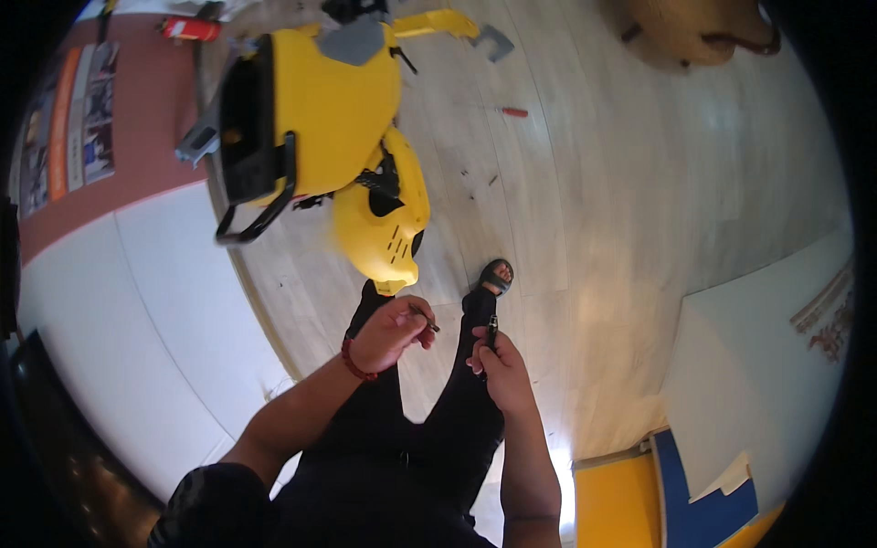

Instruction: Installing or adjusting the seat and internal components of a yellow electric scooter using a screwdriver.

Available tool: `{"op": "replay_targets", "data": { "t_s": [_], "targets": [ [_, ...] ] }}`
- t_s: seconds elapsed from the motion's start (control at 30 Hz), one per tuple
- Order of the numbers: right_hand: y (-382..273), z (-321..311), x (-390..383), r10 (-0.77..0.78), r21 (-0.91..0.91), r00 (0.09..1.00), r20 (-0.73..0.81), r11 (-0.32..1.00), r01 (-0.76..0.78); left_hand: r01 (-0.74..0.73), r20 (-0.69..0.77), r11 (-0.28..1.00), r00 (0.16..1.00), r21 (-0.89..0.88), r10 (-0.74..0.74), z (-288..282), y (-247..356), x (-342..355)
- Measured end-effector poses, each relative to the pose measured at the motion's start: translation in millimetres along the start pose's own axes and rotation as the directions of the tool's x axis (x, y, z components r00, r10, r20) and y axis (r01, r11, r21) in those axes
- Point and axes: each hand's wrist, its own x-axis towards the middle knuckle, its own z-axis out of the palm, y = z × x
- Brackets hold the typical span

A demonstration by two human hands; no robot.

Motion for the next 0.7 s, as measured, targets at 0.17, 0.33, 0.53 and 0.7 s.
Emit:
{"op": "replay_targets", "data": {
  "t_s": [0.17, 0.33, 0.53, 0.7],
  "targets": [
    [-78, 71, -94, -0.249, -0.365, 0.956, 0.154, 0.885, 0.290, -0.232, 0.118, 0.964, 0.962, -0.129, 0.247, 24, 79, -83],
    [-112, 183, -191, -0.475, -0.390, 0.860, 0.186, 0.768, 0.508, -0.336, 0.380, 0.881, 0.808, -0.332, 0.451, 52, 159, -171],
    [-94, 267, -262, -0.691, -0.442, 0.701, 0.176, 0.581, 0.684, -0.496, 0.530, 0.841, 0.665, -0.214, 0.527, 48, 203, -255],
    [-61, 306, -277, -0.780, -0.436, 0.604, 0.165, 0.492, 0.754, -0.632, 0.623, 0.765, 0.551, -0.122, 0.555, 29, 207, -294]
  ]
}}
